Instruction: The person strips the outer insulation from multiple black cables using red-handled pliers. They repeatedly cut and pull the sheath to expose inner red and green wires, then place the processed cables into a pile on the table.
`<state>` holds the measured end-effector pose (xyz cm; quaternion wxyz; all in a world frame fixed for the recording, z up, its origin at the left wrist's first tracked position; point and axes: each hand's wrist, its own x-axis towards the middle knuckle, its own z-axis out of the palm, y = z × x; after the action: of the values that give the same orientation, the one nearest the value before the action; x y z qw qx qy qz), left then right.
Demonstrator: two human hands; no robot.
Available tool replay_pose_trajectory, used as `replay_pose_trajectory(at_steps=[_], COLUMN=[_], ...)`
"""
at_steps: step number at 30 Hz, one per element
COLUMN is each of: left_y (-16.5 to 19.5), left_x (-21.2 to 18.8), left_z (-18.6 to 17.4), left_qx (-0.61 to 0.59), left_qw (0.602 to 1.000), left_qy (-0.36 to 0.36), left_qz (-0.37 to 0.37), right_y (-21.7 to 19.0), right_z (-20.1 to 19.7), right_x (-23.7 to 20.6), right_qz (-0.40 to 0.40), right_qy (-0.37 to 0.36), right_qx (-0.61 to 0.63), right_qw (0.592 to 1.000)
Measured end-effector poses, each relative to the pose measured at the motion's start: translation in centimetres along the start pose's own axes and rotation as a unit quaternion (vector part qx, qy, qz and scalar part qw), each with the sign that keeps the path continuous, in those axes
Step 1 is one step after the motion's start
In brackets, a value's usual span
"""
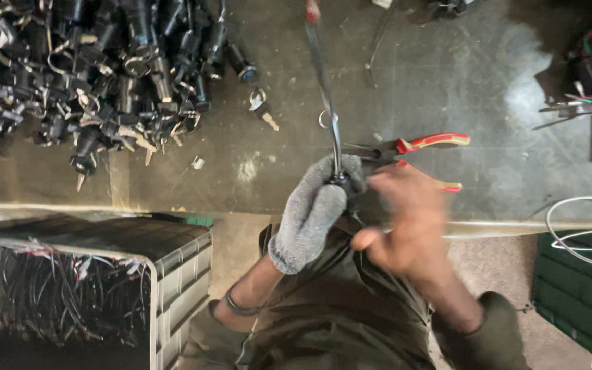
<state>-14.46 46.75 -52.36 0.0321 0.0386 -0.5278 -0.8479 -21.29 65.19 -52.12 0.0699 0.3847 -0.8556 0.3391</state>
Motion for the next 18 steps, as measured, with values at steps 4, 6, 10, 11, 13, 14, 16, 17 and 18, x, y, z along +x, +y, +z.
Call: replay_pose_trajectory(at_steps=[4,6,10,11,13,14,16,17,18], left_y=[0.5,1.1,3.1,3.6,4.8,5.3,6.2,6.5,6.7], left_x=[-0.8,-1.0,-0.7,-0.5,-0.5,-0.6,-0.8,-0.9,-0.9], left_z=[-0.6,-0.6,-0.1,0.0,0.5,0.7,1.2,1.3,1.7], left_qx=[-0.080,0.057,0.190,0.175,0.138,0.143,0.158,0.170,0.184], left_qw=[0.995,0.997,0.973,0.975,0.979,0.980,0.977,0.974,0.971], left_qy=[0.002,-0.032,-0.066,-0.083,-0.113,-0.119,-0.140,-0.144,-0.144], left_qz=[-0.062,0.036,0.110,0.113,0.103,0.073,0.027,0.043,0.055], right_y=[2.1,3.1,4.3,4.5,4.5,4.3,3.6,3.0,2.5], right_z=[-3.0,-2.8,-2.0,-2.2,-2.5,-2.6,-2.7,-2.6,-2.5], right_x=[2.5,2.3,0.1,-0.4,-1.1,-1.3,-1.0,-0.7,-0.3], right_qz=[0.031,0.050,0.149,0.198,0.254,0.266,0.275,0.281,0.287], right_qy=[-0.044,-0.060,-0.043,0.005,0.011,-0.020,-0.071,-0.095,-0.119], right_qx=[-0.191,-0.239,-0.080,0.094,0.288,0.310,0.352,0.373,0.394], right_qw=[0.980,0.968,0.985,0.976,0.923,0.913,0.892,0.879,0.865])
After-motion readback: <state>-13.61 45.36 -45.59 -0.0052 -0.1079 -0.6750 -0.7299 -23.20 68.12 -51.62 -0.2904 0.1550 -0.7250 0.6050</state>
